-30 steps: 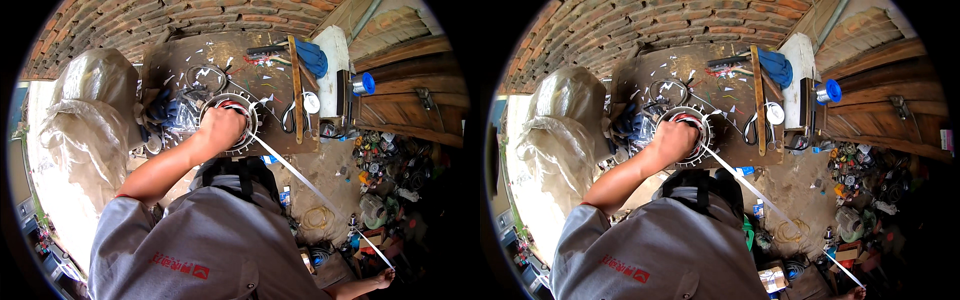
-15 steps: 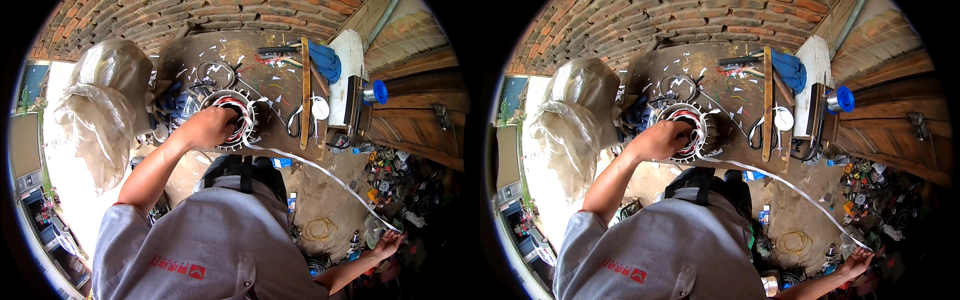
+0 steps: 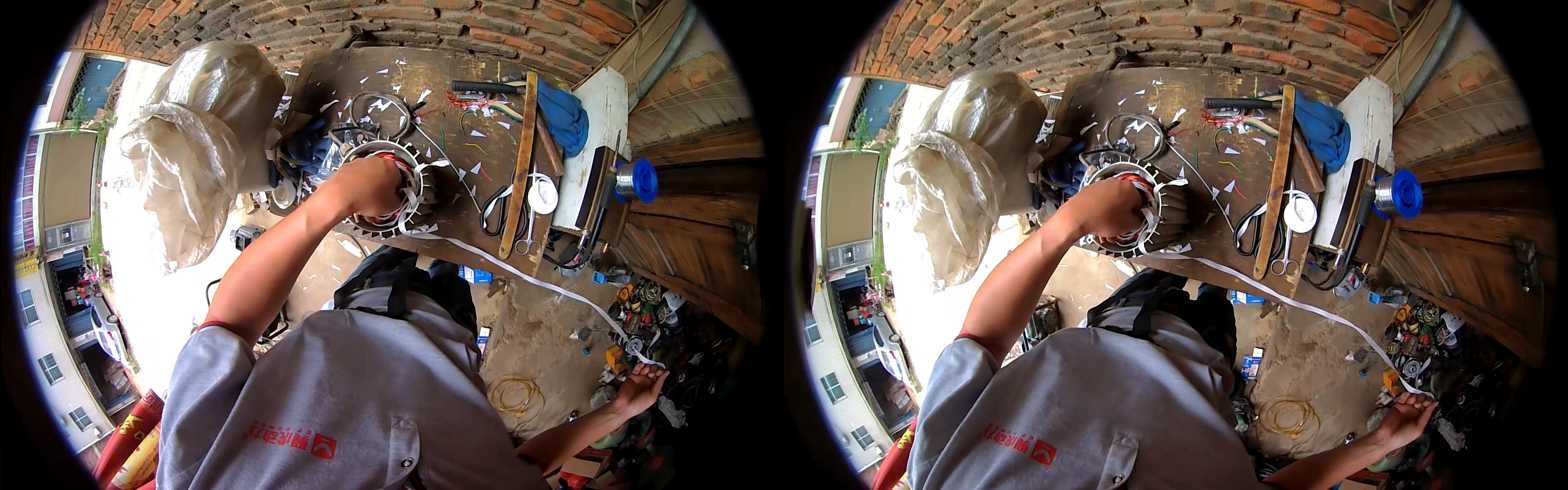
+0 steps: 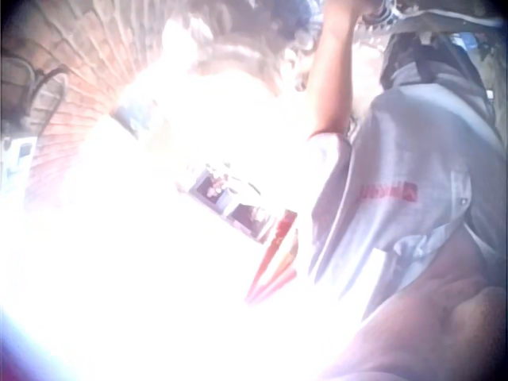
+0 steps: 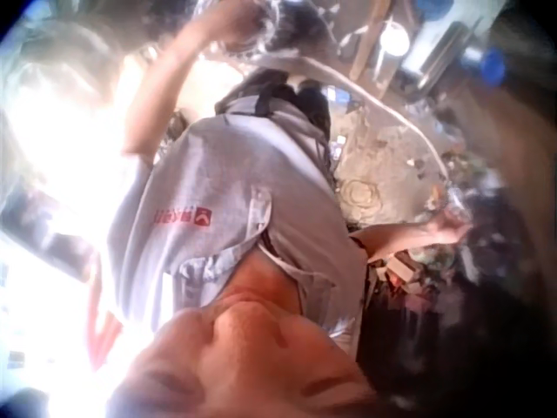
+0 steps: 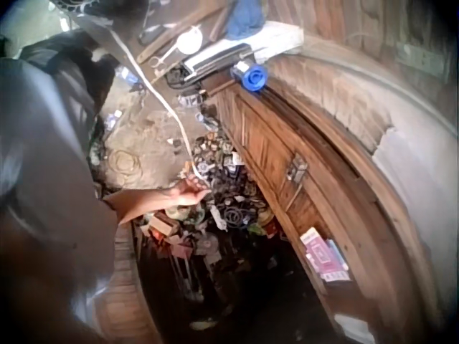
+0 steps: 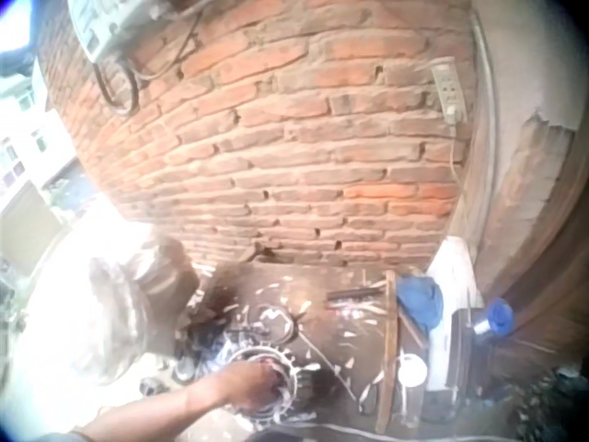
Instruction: The person winds white insulating tape around the copper windings of a motor stator. They repeatedly wrap the tape around the coil slots, pull it taut, and tear it off by hand to secure the windings in place.
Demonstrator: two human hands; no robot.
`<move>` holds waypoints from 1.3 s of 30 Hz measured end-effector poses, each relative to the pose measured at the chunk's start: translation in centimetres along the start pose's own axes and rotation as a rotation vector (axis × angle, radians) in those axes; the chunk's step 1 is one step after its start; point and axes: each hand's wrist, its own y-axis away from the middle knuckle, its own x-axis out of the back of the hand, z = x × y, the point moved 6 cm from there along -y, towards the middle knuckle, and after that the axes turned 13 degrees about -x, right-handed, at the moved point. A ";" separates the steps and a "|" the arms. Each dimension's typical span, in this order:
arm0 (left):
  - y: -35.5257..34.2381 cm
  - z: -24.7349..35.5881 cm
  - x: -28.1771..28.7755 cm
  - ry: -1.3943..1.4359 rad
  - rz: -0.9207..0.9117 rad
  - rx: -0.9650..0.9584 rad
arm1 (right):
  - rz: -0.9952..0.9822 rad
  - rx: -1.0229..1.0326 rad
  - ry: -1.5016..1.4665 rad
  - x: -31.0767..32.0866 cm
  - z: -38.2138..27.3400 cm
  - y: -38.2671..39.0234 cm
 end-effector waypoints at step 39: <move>9.0 3.6 -2.0 0.209 1.161 -0.174 | -0.880 -0.771 1.387 -42.4 32.3 7.7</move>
